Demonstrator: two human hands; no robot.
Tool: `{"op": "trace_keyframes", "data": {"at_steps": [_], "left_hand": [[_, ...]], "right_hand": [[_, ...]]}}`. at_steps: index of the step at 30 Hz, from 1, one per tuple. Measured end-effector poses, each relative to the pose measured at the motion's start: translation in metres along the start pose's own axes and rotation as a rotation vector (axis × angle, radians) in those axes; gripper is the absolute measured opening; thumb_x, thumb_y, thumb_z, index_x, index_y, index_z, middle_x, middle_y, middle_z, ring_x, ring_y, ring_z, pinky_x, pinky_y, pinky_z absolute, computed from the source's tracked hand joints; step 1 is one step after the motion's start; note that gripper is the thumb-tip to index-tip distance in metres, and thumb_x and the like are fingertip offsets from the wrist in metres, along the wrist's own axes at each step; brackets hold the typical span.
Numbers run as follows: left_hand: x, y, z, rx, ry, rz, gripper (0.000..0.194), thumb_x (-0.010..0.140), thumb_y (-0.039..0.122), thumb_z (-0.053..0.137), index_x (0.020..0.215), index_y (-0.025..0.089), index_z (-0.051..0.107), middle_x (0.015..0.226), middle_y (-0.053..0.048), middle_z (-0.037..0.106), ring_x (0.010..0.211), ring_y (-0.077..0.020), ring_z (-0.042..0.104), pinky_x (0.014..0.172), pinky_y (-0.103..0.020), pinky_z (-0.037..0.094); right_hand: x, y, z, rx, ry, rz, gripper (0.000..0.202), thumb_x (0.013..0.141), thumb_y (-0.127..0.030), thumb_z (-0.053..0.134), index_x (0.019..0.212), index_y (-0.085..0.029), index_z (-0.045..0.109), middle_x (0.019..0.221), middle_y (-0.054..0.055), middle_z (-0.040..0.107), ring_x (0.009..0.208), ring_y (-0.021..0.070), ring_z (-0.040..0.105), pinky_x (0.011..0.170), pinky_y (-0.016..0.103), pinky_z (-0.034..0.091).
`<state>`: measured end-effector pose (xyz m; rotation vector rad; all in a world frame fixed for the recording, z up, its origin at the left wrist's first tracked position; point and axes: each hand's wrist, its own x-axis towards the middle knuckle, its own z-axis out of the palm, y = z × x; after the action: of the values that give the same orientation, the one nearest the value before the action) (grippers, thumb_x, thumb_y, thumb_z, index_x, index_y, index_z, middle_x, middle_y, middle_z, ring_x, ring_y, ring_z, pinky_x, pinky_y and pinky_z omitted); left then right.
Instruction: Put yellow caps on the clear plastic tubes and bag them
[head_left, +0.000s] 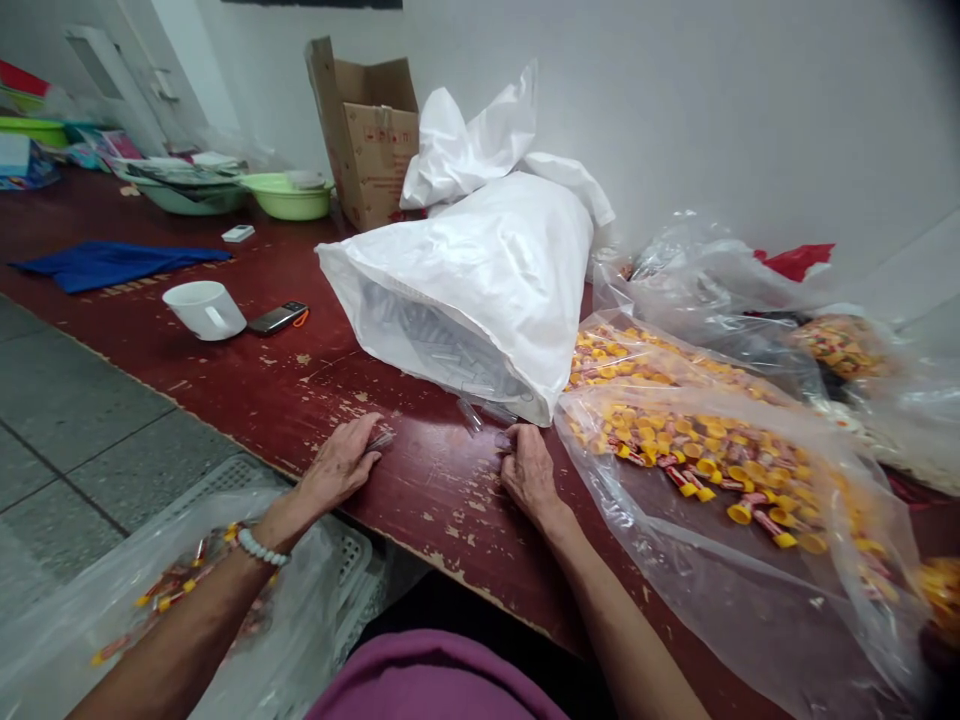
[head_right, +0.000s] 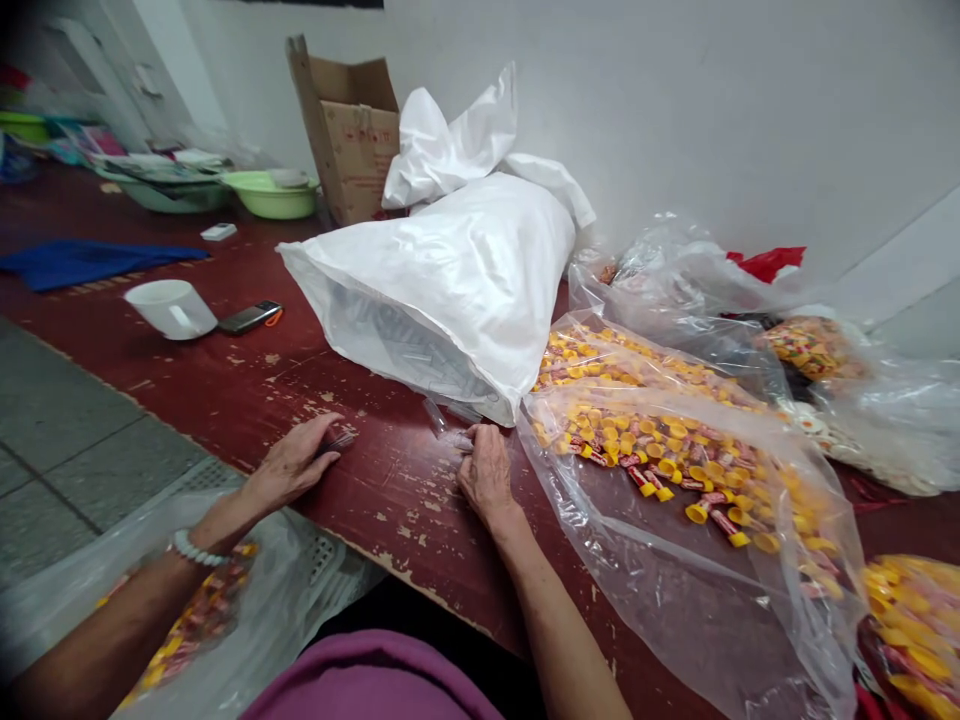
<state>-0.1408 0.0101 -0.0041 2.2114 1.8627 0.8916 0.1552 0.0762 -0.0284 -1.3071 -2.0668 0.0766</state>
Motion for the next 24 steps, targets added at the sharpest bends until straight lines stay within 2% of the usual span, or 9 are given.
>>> {"op": "trace_keyframes", "data": {"at_steps": [2,4,9,11,14,16,18,21,24], "left_hand": [[0.006,0.008,0.002,-0.031,-0.001,0.022,0.040,0.078,0.023,0.047,0.116,0.014,0.052,0.111,-0.013,0.059,0.104,-0.0259,0.054,0.091,-0.041,0.044],[0.014,0.020,0.007,-0.096,-0.016,-0.002,0.040,0.077,0.021,0.046,0.115,0.015,0.055,0.100,-0.009,0.060,0.092,-0.0222,0.056,0.084,-0.037,0.046],[0.039,0.048,0.031,-0.294,0.070,-0.323,0.024,0.075,0.025,0.049,0.093,0.016,0.061,0.077,-0.002,0.060,0.067,-0.0152,0.056,0.061,-0.025,0.045],[0.050,0.058,0.041,-0.238,0.075,-0.356,0.022,0.079,0.035,0.051,0.087,0.016,0.060,0.076,-0.003,0.063,0.069,-0.0164,0.058,0.064,-0.026,0.045],[0.066,0.073,0.052,0.029,-0.006,-0.361,0.037,0.080,0.051,0.051,0.089,0.016,0.059,0.081,-0.009,0.066,0.077,-0.0229,0.063,0.070,-0.032,0.045],[0.073,0.078,0.056,0.166,-0.073,-0.368,0.041,0.077,0.051,0.055,0.099,0.015,0.056,0.084,-0.012,0.067,0.079,-0.0270,0.064,0.070,-0.034,0.044],[0.077,0.079,0.057,0.168,-0.127,-0.341,0.044,0.075,0.045,0.059,0.109,0.017,0.054,0.084,-0.011,0.068,0.080,-0.0285,0.064,0.069,-0.034,0.044],[0.078,0.075,0.054,-0.066,-0.116,-0.263,0.043,0.074,0.035,0.061,0.114,0.023,0.056,0.078,-0.006,0.067,0.077,-0.0252,0.064,0.067,-0.031,0.044],[0.075,0.074,0.052,-0.555,-0.055,-0.314,0.034,0.073,0.033,0.063,0.105,0.023,0.061,0.067,-0.001,0.063,0.058,-0.0163,0.059,0.053,-0.024,0.042]], "right_hand": [[0.001,0.002,0.001,0.030,0.067,0.080,0.024,0.072,-0.008,0.039,0.091,-0.018,0.050,0.086,0.007,0.053,0.083,0.0205,0.050,0.077,0.033,0.044],[0.004,0.002,0.001,0.040,0.076,0.125,0.023,0.077,-0.012,0.040,0.095,-0.017,0.053,0.089,0.007,0.055,0.086,0.0209,0.051,0.079,0.034,0.044],[0.017,-0.007,-0.003,-0.051,0.006,0.111,0.034,0.082,-0.014,0.042,0.115,-0.016,0.054,0.112,0.011,0.055,0.102,0.0212,0.050,0.086,0.033,0.042],[0.022,-0.014,-0.003,-0.162,-0.066,0.073,0.036,0.083,-0.017,0.046,0.119,-0.018,0.053,0.119,0.011,0.054,0.106,0.0244,0.047,0.088,0.037,0.040],[0.029,-0.021,0.000,-0.266,-0.188,0.080,0.033,0.084,-0.017,0.048,0.116,-0.018,0.057,0.112,0.011,0.060,0.103,0.0273,0.048,0.086,0.041,0.040],[0.030,-0.021,0.002,-0.206,-0.216,0.098,0.031,0.085,-0.015,0.046,0.113,-0.016,0.059,0.104,0.012,0.062,0.100,0.0264,0.050,0.086,0.040,0.040],[0.028,-0.019,0.002,-0.093,-0.208,0.093,0.030,0.084,-0.013,0.047,0.111,-0.015,0.060,0.102,0.013,0.063,0.100,0.0249,0.051,0.089,0.039,0.040],[0.022,-0.013,-0.001,0.035,-0.173,0.116,0.031,0.083,-0.015,0.049,0.113,-0.016,0.059,0.106,0.010,0.064,0.099,0.0220,0.054,0.091,0.036,0.042],[0.015,-0.013,-0.005,0.327,-0.122,0.246,0.030,0.083,-0.022,0.052,0.112,-0.020,0.058,0.107,0.006,0.065,0.097,0.0195,0.058,0.088,0.035,0.045]]}}
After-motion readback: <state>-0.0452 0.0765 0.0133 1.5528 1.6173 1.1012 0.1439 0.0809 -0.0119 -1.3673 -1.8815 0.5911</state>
